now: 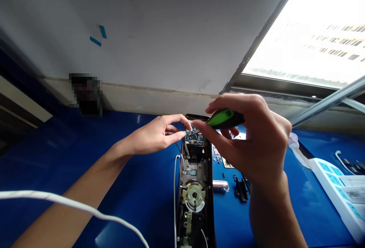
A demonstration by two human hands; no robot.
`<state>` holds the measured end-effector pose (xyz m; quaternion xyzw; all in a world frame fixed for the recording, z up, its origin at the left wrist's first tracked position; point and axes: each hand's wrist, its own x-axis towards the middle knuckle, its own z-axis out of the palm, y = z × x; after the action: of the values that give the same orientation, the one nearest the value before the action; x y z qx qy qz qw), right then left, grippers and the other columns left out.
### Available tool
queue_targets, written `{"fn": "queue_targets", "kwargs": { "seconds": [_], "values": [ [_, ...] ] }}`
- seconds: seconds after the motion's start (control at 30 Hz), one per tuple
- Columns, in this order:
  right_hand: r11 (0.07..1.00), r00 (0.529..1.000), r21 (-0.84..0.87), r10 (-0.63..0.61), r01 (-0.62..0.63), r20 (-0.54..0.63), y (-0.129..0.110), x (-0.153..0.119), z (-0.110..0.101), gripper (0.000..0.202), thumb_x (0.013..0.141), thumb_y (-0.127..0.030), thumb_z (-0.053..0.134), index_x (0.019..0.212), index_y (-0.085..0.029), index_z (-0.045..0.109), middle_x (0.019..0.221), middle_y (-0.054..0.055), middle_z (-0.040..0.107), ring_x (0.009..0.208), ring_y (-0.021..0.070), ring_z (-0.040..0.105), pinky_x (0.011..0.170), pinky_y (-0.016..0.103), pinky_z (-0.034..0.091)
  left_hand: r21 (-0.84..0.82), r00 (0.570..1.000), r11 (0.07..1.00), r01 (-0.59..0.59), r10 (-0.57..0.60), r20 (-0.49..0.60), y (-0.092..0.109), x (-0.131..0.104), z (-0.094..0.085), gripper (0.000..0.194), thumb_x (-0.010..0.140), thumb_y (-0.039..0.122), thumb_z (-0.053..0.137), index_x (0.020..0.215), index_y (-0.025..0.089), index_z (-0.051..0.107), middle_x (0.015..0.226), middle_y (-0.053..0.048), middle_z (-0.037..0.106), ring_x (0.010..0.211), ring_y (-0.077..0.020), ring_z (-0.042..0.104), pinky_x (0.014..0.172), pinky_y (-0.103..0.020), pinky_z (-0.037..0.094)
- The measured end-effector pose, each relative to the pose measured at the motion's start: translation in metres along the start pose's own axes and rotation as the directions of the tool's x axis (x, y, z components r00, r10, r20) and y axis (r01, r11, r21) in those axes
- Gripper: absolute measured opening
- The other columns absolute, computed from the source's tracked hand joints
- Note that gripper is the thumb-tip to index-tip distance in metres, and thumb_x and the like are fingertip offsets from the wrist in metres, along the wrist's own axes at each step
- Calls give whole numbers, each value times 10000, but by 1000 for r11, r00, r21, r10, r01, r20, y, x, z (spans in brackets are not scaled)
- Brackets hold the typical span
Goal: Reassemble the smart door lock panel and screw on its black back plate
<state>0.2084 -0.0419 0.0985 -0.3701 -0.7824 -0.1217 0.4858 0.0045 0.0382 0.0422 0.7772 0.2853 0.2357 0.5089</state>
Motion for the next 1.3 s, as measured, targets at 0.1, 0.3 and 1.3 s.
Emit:
{"fn": "queue_targets", "kwargs": {
  "seconds": [0.1, 0.3, 1.3],
  "values": [
    [994, 999, 103, 36, -37, 8, 0, 0, 2, 488, 812, -38, 715, 1189, -336, 630, 1027, -2, 730, 717, 178, 697, 593, 340, 633, -21, 1000, 1000, 19, -19, 9, -1, 0, -1, 297, 947, 363, 646, 1221, 250, 658, 1095, -45, 747, 1042, -253, 724, 970, -416, 568],
    [992, 998, 113, 60, -60, 1, -1, -1, 1, 544, 774, -45, 749, 1204, -359, 641, 1054, -12, 720, 702, 177, 693, 618, 358, 641, -27, 1000, 999, 18, -18, 21, -1, 0, -2, 307, 952, 398, 644, 1223, 254, 657, 1073, -45, 751, 1024, -250, 730, 965, -416, 569],
    [992, 994, 100, 69, -77, 80, -4, -2, -6, 462, 824, -50, 706, 1179, -332, 617, 1104, 15, 743, 774, 199, 725, 649, 369, 667, -28, 999, 999, 29, -28, 17, 2, -1, -1, 288, 964, 392, 654, 1218, 253, 661, 1108, -43, 737, 983, -233, 733, 961, -411, 569]
  ]
}}
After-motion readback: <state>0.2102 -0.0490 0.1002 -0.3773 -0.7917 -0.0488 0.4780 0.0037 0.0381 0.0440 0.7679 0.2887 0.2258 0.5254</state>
